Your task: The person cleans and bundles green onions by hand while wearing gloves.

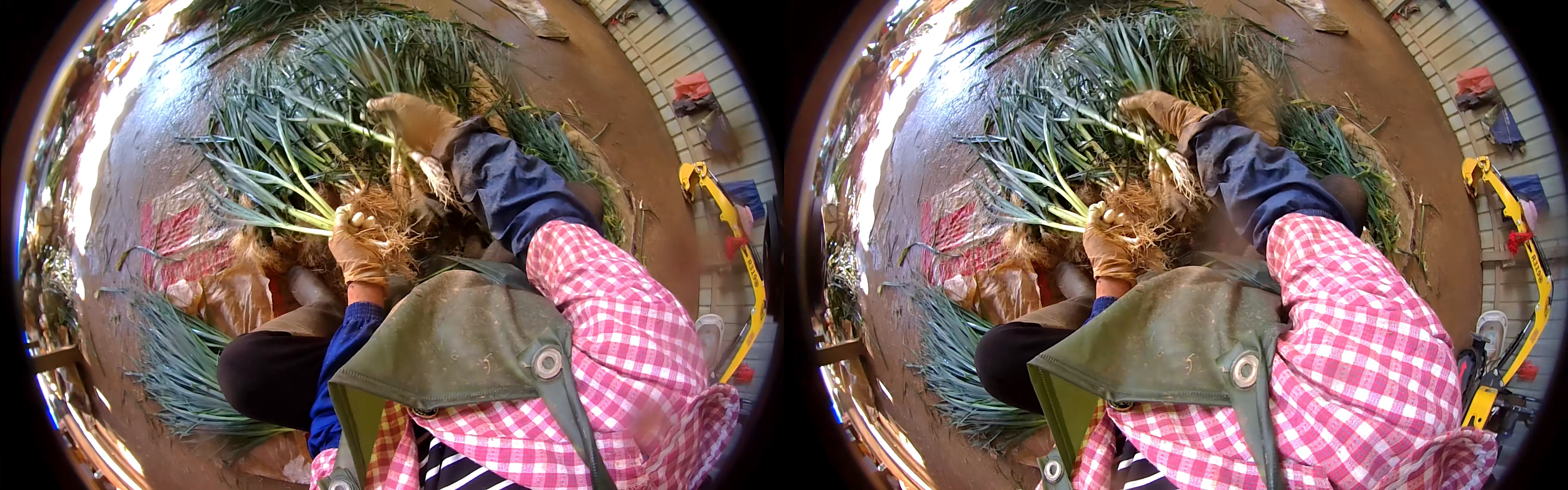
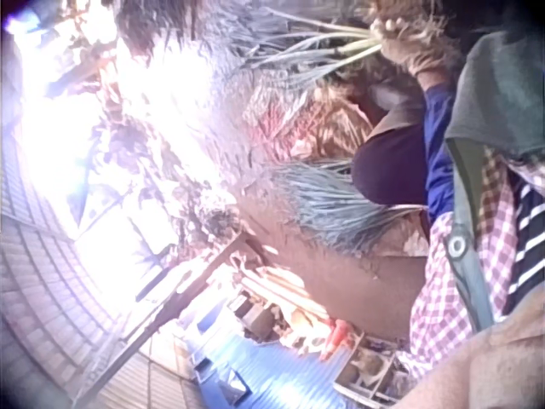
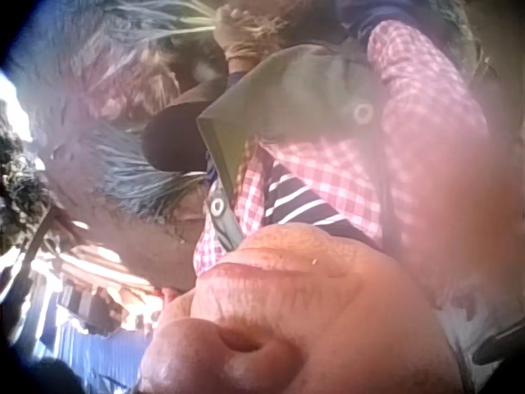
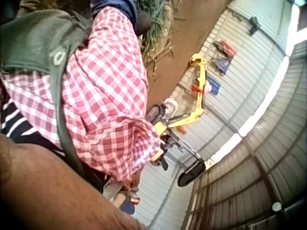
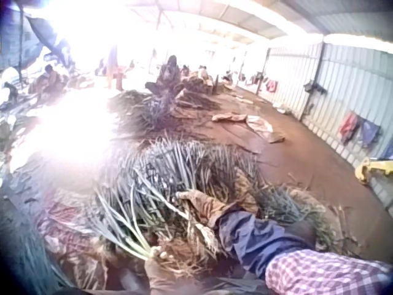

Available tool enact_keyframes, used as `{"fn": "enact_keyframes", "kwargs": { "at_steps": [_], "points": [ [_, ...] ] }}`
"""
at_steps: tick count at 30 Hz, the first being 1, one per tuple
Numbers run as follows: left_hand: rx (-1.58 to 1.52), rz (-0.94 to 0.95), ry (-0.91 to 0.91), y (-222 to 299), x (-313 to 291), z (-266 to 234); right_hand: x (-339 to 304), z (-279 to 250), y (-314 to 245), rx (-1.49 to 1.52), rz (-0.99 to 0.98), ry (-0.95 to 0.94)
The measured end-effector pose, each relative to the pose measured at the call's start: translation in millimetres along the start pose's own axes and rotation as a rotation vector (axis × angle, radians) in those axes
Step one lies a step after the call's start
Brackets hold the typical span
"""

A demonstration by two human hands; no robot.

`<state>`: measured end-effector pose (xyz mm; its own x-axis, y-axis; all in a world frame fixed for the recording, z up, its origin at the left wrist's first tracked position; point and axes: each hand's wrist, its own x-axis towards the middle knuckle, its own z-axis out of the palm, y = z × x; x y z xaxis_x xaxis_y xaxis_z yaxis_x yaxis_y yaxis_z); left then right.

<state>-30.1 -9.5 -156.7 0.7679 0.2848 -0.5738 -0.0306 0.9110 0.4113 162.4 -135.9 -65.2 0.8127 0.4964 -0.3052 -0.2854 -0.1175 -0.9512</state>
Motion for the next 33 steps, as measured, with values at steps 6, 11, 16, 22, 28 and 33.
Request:
{"fn": "enact_keyframes", "kwargs": {
  "at_steps": [6, 11, 16, 22, 28, 33],
  "points": [
    [-0.105, -0.148, -0.186, -11, 1, -8, -40, 33, 23, 0.031, -0.049, 0.247],
    [0.056, -0.173, -0.155, -29, -5, -3, -12, 53, 97, 0.464, -0.05, 0.376],
    [0.114, -0.294, -0.199, -30, -7, -10, -34, 84, 78, 0.686, -0.111, 0.251],
    [0.18, -0.364, -0.253, -36, 0, -39, -72, 47, 64, 0.467, -0.021, -0.015],
    [0.003, -0.048, -0.24, -67, 44, -35, -98, 66, 60, 0.506, -0.167, 0.129],
    [0.386, -0.036, 0.034, -53, 8, -16, -119, 75, 75, 0.441, -0.042, 0.231]
  ]
}}
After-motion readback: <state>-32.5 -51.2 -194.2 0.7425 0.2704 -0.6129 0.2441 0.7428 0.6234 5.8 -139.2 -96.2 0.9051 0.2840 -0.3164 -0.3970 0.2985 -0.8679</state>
